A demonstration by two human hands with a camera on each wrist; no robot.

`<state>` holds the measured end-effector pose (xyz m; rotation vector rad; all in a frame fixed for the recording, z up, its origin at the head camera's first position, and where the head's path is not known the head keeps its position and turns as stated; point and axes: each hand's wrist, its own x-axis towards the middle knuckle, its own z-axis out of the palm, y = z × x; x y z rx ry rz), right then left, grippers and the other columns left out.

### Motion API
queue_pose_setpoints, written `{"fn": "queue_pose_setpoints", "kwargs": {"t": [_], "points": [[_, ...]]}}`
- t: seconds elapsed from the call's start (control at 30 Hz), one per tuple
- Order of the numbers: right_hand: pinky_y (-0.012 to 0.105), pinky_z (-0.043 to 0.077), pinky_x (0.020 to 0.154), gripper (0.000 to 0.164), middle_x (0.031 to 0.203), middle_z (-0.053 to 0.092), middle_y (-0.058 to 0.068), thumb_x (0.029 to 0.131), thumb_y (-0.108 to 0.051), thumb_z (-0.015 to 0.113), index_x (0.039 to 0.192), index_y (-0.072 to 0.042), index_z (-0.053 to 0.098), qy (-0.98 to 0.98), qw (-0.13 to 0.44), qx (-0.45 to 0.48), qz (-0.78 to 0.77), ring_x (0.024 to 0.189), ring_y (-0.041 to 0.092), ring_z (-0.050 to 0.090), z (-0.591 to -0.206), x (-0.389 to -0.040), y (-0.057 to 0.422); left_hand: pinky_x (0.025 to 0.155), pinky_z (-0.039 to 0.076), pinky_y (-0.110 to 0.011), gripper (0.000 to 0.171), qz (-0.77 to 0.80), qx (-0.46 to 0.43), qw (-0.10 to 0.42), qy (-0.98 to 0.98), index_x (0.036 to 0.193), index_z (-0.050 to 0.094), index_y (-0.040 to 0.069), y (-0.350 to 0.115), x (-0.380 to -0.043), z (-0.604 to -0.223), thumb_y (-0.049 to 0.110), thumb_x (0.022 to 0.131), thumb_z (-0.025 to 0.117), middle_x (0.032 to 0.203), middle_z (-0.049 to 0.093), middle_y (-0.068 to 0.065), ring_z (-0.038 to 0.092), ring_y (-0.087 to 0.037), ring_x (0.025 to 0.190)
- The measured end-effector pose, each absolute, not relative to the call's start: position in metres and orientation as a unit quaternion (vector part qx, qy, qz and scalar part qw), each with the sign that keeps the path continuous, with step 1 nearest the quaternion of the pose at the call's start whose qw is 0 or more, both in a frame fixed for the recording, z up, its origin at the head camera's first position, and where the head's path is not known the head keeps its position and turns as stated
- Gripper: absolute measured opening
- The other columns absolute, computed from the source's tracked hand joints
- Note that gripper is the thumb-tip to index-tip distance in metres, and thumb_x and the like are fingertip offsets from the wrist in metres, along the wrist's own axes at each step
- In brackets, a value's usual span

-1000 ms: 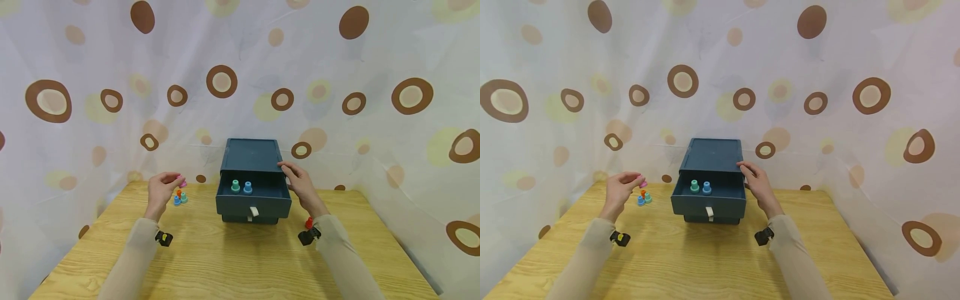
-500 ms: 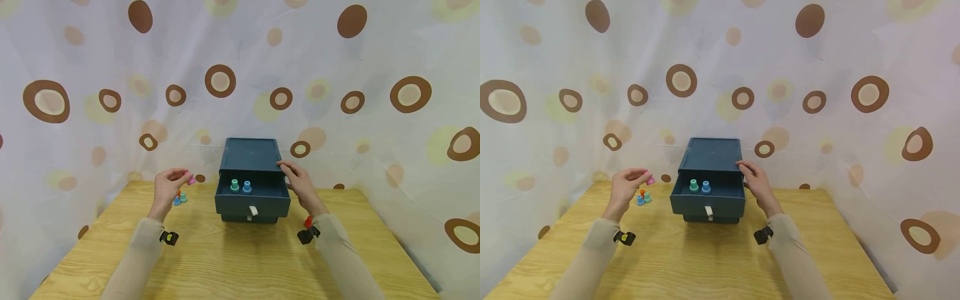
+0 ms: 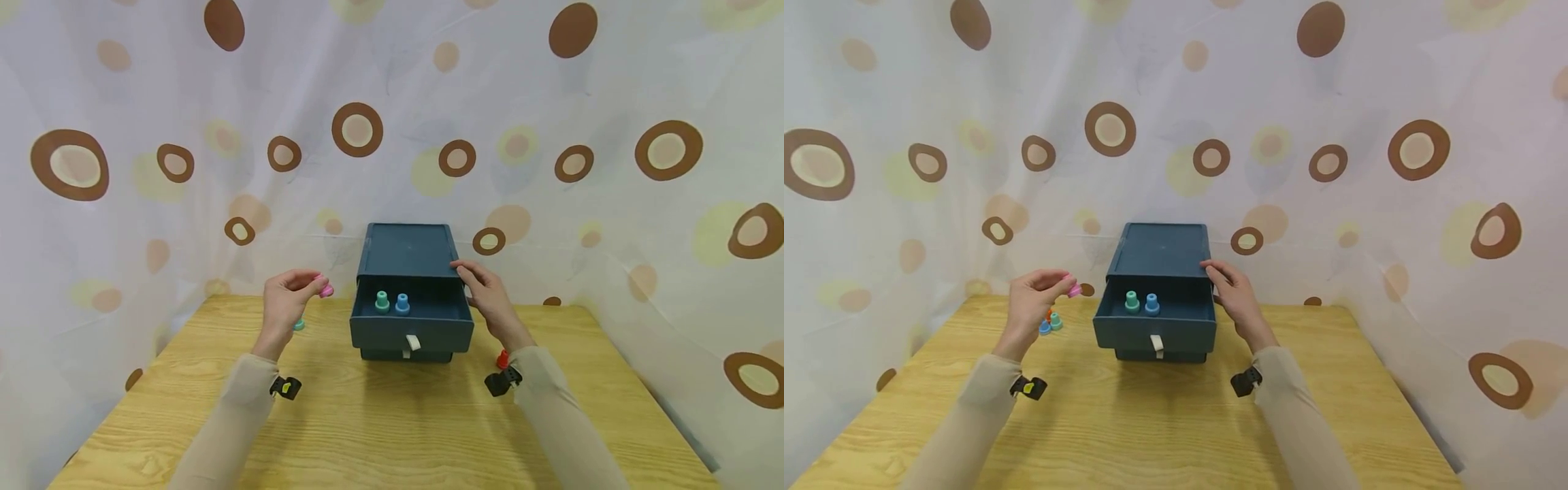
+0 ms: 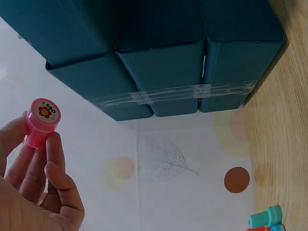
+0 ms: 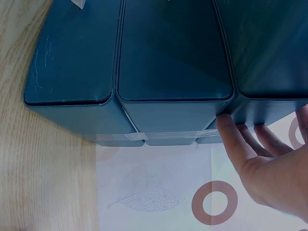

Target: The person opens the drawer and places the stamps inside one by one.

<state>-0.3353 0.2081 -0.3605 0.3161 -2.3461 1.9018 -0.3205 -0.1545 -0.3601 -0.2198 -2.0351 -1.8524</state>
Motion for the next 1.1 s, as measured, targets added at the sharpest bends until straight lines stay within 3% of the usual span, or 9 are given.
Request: {"fn": "queue_pose_setpoints", "kwargs": {"t": [0.17, 0.43, 0.63, 0.8, 0.9, 1.1], "points": [[0.065, 0.029, 0.111, 0.051, 0.157, 0.034, 0.008, 0.102, -0.047, 0.046, 0.139, -0.013, 0.051, -0.773, 0.051, 0.107, 0.623, 0.147, 0.031, 0.027, -0.359, -0.334, 0.208, 0.082, 0.054, -0.025, 0.034, -0.661, -0.103, 0.195, -0.718, 0.103, 0.073, -0.001, -0.147, -0.319, -0.356, 0.025, 0.083, 0.080, 0.081, 0.076, 0.002, 0.072, -0.015, 0.074], [0.065, 0.027, 0.112, 0.049, 0.158, 0.033, 0.007, 0.103, -0.044, 0.045, 0.139, -0.012, 0.051, -0.769, 0.052, 0.103, 0.629, 0.148, 0.031, 0.026, -0.359, -0.333, 0.208, 0.075, 0.057, -0.026, 0.028, -0.674, -0.127, 0.208, -0.697, 0.102, 0.071, -0.004, -0.137, -0.319, -0.355, 0.018, 0.085, 0.078, 0.082, 0.074, 0.001, 0.071, -0.021, 0.074], [0.065, 0.028, 0.111, 0.050, 0.158, 0.033, 0.007, 0.103, -0.045, 0.045, 0.139, -0.012, 0.051, -0.769, 0.051, 0.105, 0.629, 0.148, 0.030, 0.026, -0.358, -0.333, 0.206, 0.069, 0.055, -0.025, 0.022, -0.665, -0.137, 0.207, -0.704, 0.098, 0.071, 0.002, -0.127, -0.320, -0.352, 0.019, 0.085, 0.078, 0.082, 0.073, 0.003, 0.068, -0.029, 0.078], [0.065, 0.027, 0.112, 0.049, 0.158, 0.033, 0.007, 0.103, -0.043, 0.045, 0.140, -0.012, 0.050, -0.765, 0.047, 0.103, 0.634, 0.148, 0.030, 0.026, -0.357, -0.333, 0.207, 0.065, 0.046, -0.024, 0.020, -0.662, -0.152, 0.214, -0.702, 0.095, 0.072, 0.004, -0.119, -0.321, -0.347, 0.020, 0.084, 0.079, 0.081, 0.074, 0.005, 0.067, -0.019, 0.077], [0.064, 0.027, 0.112, 0.049, 0.158, 0.033, 0.006, 0.103, -0.043, 0.045, 0.141, -0.012, 0.050, -0.765, 0.045, 0.102, 0.634, 0.148, 0.030, 0.026, -0.355, -0.333, 0.206, 0.069, 0.047, -0.026, 0.020, -0.662, -0.160, 0.218, -0.699, 0.095, 0.073, 0.003, -0.116, -0.320, -0.345, 0.019, 0.084, 0.079, 0.081, 0.074, 0.005, 0.067, -0.013, 0.076], [0.064, 0.028, 0.112, 0.048, 0.158, 0.033, 0.006, 0.104, -0.043, 0.045, 0.140, -0.013, 0.051, -0.768, 0.044, 0.097, 0.632, 0.148, 0.030, 0.026, -0.355, -0.332, 0.206, 0.072, 0.049, -0.026, 0.023, -0.650, -0.176, 0.212, -0.708, 0.098, 0.073, 0.005, -0.111, -0.318, -0.340, 0.022, 0.084, 0.079, 0.084, 0.074, 0.004, 0.066, -0.014, 0.079]]}}
